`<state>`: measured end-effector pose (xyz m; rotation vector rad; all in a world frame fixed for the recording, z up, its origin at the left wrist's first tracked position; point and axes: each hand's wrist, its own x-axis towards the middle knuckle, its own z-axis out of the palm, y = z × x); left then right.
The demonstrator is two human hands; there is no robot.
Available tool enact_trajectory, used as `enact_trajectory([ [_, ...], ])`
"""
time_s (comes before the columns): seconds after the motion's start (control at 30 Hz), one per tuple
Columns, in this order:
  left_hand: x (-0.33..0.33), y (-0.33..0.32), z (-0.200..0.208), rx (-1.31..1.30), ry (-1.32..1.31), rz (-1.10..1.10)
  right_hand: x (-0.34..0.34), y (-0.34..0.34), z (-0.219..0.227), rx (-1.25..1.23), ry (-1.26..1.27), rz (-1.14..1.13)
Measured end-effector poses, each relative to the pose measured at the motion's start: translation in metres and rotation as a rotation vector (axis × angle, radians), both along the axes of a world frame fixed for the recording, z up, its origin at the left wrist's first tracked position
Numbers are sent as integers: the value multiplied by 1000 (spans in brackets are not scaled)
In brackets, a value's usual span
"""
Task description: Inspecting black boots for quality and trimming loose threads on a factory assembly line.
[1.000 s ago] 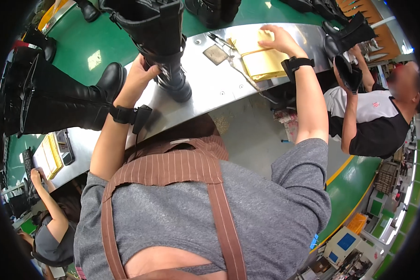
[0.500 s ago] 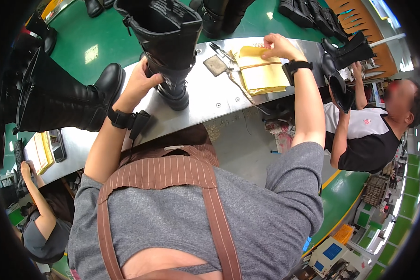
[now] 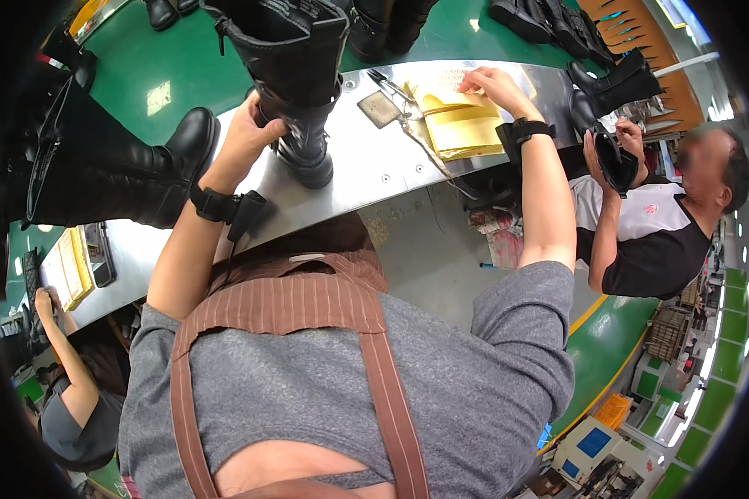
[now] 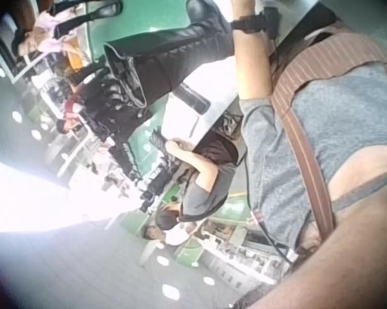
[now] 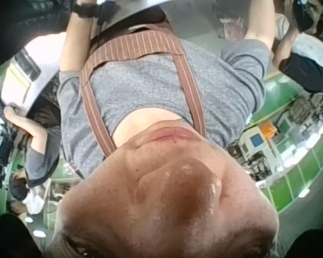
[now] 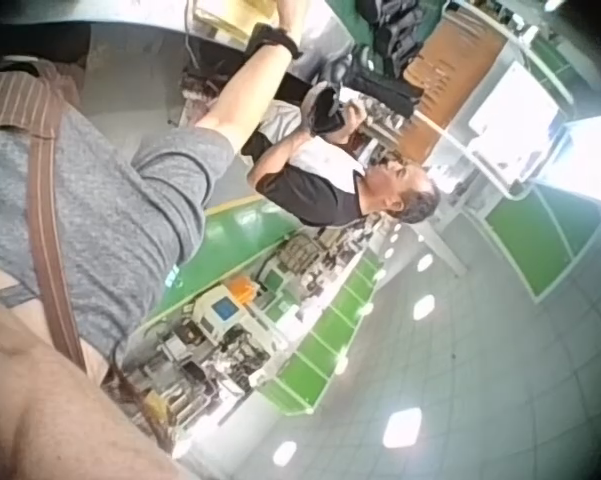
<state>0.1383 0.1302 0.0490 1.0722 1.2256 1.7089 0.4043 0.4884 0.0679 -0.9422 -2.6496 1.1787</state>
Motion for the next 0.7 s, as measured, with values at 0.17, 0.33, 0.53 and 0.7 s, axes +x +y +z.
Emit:
enact_trajectory([
  [0.17,-2,6,6,27,-121,70,-9,-17,-20,380,-62,-119],
  [0.33,-11,10,28,-87,-190,106,-11,-25,-28,400,-44,-203],
  [0.53,-16,11,40,-107,-306,75,-14,-20,-33,420,-76,-124],
  [0.7,-18,9,44,-130,-327,79,-10,-18,-36,357,-48,-211],
])
